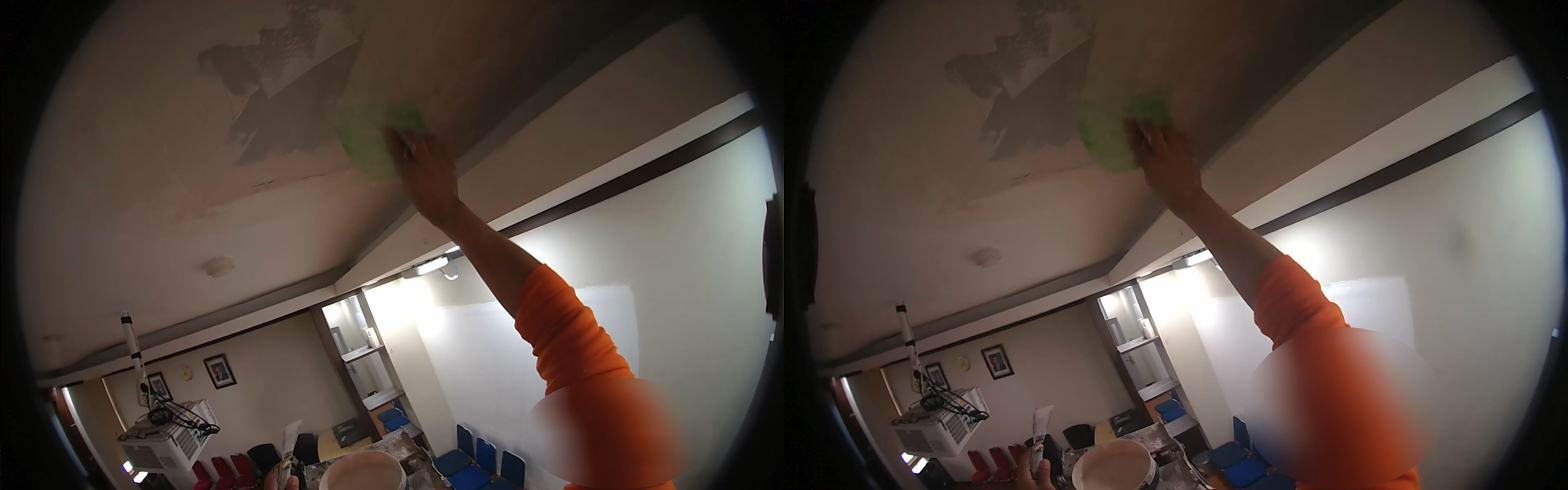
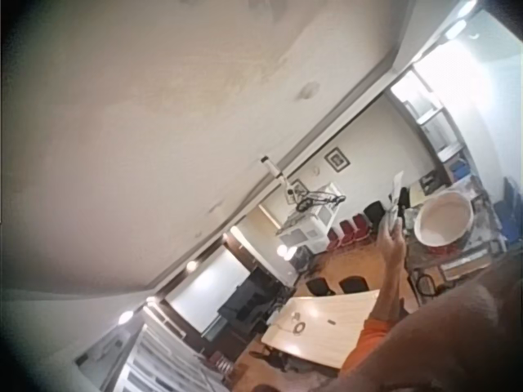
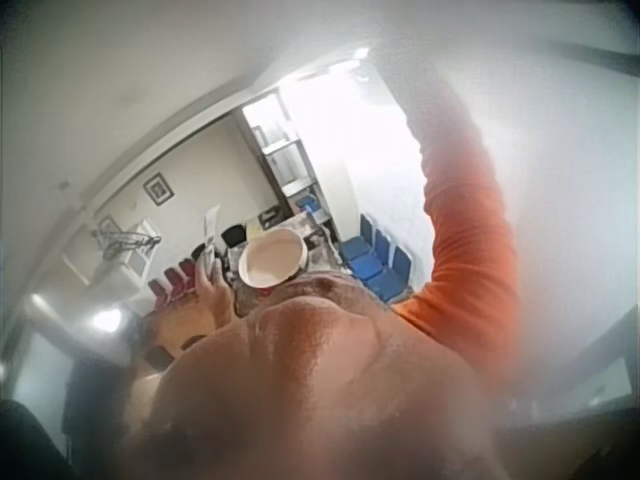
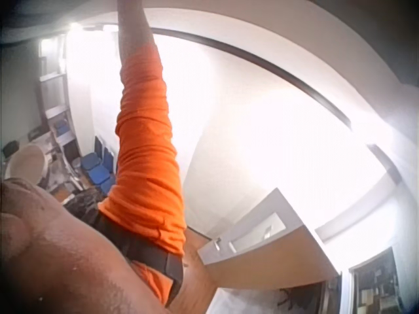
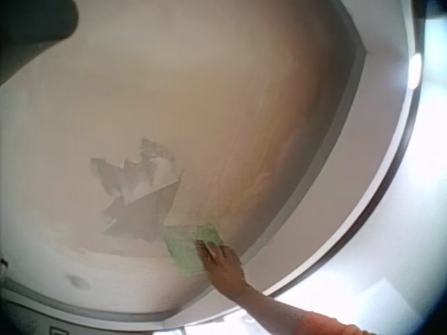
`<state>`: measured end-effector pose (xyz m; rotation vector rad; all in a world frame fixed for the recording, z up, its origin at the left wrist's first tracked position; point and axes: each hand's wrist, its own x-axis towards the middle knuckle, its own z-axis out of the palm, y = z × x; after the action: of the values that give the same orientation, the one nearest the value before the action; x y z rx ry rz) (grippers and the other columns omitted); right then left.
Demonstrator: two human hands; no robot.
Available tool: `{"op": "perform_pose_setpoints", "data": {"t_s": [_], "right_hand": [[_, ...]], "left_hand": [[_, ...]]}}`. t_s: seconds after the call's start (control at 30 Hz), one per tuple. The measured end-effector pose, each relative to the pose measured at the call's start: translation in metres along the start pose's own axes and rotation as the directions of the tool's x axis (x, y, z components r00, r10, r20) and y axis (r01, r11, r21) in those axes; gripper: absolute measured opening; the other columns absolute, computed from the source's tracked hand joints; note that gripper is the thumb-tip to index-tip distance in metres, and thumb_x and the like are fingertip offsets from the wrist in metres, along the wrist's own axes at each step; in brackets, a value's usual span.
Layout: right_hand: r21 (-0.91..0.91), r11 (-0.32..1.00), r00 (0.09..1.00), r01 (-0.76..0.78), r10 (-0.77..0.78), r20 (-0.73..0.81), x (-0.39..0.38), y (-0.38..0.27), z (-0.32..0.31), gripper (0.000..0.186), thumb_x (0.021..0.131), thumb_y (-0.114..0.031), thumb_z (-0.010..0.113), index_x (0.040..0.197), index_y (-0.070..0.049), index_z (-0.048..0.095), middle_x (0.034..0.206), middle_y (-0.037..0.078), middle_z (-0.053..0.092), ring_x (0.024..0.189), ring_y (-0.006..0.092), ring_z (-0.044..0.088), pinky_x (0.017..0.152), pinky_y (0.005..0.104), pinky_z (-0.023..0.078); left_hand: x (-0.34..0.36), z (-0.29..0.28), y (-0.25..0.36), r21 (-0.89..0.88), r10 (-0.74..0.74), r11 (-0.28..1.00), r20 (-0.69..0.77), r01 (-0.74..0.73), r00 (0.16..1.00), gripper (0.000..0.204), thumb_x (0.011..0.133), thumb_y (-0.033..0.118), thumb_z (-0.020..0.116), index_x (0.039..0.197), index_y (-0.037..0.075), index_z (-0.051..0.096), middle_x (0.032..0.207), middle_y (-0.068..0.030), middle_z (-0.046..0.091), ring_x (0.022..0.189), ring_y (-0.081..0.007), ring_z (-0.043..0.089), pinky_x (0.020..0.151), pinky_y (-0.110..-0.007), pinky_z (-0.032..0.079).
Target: The person stands on a ladder and applies plaster to the ceiling using a trowel and a hawk. They repeatedly scoop plaster from a bucket, spread it onto the hawk, and smooth it onto the ceiling surface.
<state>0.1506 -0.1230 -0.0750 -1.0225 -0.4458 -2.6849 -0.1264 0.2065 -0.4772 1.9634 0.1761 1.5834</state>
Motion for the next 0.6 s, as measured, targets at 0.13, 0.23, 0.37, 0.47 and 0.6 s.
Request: {"op": "perform_pose_setpoints", "data": {"t_s": [0.13, 0.23, 0.37, 0.47, 0.6], "right_hand": [[-0.046, 0.995, 0.988, -0.087, 0.080, -0.130, 0.000, 0.020, -0.009, 0.050, 0.083, -0.007, 0.052, 0.133, -0.012, 0.054, 0.116, 0.010, 0.055, 0.102, 0.0278, 0.055, 0.090, 0.0399, 0.047], [0.104, 0.968, 0.946, -0.228, 0.245, -0.210, 0.041, 0.035, -0.001, 0.053, 0.084, -0.007, 0.052, 0.137, -0.010, 0.049, 0.118, 0.011, 0.055, 0.102, 0.0290, 0.055, 0.088, 0.0401, 0.048], [-0.191, 0.966, 0.976, -0.173, 0.143, -0.161, 0.055, 0.039, 0.019, 0.057, 0.084, -0.005, 0.052, 0.140, -0.010, 0.045, 0.120, 0.011, 0.054, 0.102, 0.0290, 0.055, 0.086, 0.0405, 0.049], [-0.056, 0.986, 0.987, -0.157, 0.158, 0.004, 0.011, 0.022, 0.031, 0.053, 0.084, -0.004, 0.055, 0.137, -0.009, 0.048, 0.120, 0.017, 0.055, 0.100, 0.0343, 0.056, 0.085, 0.0427, 0.049], [0.025, 0.993, 0.992, -0.116, 0.115, 0.050, -0.032, 0.016, 0.005, 0.056, 0.081, -0.004, 0.052, 0.137, -0.006, 0.047, 0.120, 0.015, 0.055, 0.101, 0.0329, 0.055, 0.086, 0.0440, 0.048]], "left_hand": [[-0.001, -0.010, 0.006, 0.092, 0.077, 0.993, -0.038, -0.073, 0.996, 0.032, 0.093, 0.015, 0.055, 0.117, -0.007, 0.060, 0.112, -0.0207, 0.065, 0.103, -0.0323, 0.062, 0.092, -0.039, 0.045], [-0.004, -0.015, 0.011, 0.123, 0.023, 0.992, -0.042, -0.017, 0.999, 0.035, 0.094, 0.018, 0.055, 0.118, -0.007, 0.059, 0.114, -0.0216, 0.065, 0.104, -0.0336, 0.061, 0.092, -0.039, 0.045], [-0.001, -0.008, 0.019, 0.152, -0.030, 0.988, -0.036, 0.035, 0.999, 0.039, 0.094, 0.020, 0.056, 0.122, -0.007, 0.056, 0.117, -0.0217, 0.063, 0.107, -0.0334, 0.059, 0.093, -0.039, 0.044], [0.000, -0.006, 0.027, 0.181, -0.033, 0.983, -0.051, 0.042, 0.998, 0.039, 0.094, 0.019, 0.056, 0.123, -0.006, 0.055, 0.120, -0.0204, 0.062, 0.108, -0.0309, 0.059, 0.094, -0.038, 0.044], [-0.005, -0.016, 0.015, 0.045, -0.005, 0.999, -0.050, 0.007, 0.999, 0.035, 0.095, 0.015, 0.056, 0.123, -0.006, 0.056, 0.120, -0.0183, 0.063, 0.108, -0.0278, 0.059, 0.094, -0.035, 0.045]]}}
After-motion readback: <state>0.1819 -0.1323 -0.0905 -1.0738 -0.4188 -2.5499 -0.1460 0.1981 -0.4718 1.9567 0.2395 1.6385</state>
